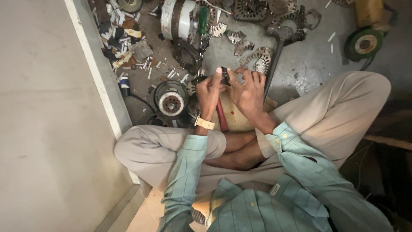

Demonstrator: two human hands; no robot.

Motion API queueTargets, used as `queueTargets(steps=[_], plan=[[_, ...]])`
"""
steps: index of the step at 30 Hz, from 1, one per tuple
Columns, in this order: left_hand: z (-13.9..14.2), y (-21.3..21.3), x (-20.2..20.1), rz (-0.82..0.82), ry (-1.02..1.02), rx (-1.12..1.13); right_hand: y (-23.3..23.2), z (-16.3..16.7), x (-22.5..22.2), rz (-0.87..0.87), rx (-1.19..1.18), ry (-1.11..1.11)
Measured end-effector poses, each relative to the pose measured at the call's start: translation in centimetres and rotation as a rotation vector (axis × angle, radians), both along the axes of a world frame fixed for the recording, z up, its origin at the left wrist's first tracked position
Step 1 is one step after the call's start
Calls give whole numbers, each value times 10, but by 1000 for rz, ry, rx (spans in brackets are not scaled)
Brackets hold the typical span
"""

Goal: The person sits on the floor of a workshop among scattered alternator and motor parts and dismantles them. They use a screwdriver to pry components, hold parts in one hand, and strike them with a hammer to break housings apart, working through parts one at a time.

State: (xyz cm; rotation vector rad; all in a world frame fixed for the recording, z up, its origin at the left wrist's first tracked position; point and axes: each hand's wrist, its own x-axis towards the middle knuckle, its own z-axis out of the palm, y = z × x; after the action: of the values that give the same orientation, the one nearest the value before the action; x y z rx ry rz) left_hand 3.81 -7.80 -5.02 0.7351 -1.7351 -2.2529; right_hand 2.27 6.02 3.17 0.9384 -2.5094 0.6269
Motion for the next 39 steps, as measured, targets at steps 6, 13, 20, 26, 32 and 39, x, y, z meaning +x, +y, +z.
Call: queueTargets(steps=[6, 13, 20, 26, 32, 39], plan=[[15, 2, 2, -90, -11, -245, 0, -6, -1, -6, -3, -55], [16, 4, -2, -78, -29, -148, 2, -8, 1, 9, -79, -151], [7, 4, -3, -76, 14, 42, 1, -8, 2, 1, -67, -198], [-1, 4, -5, -81, 56, 113, 1, -8, 2, 13, -73, -186], [-11, 4, -5, -70, 116, 127, 2, -13, 3, 32, -88, -290], [-1, 2, 0, -107, 26, -349, 5, -35, -12, 61, -477, -468]])
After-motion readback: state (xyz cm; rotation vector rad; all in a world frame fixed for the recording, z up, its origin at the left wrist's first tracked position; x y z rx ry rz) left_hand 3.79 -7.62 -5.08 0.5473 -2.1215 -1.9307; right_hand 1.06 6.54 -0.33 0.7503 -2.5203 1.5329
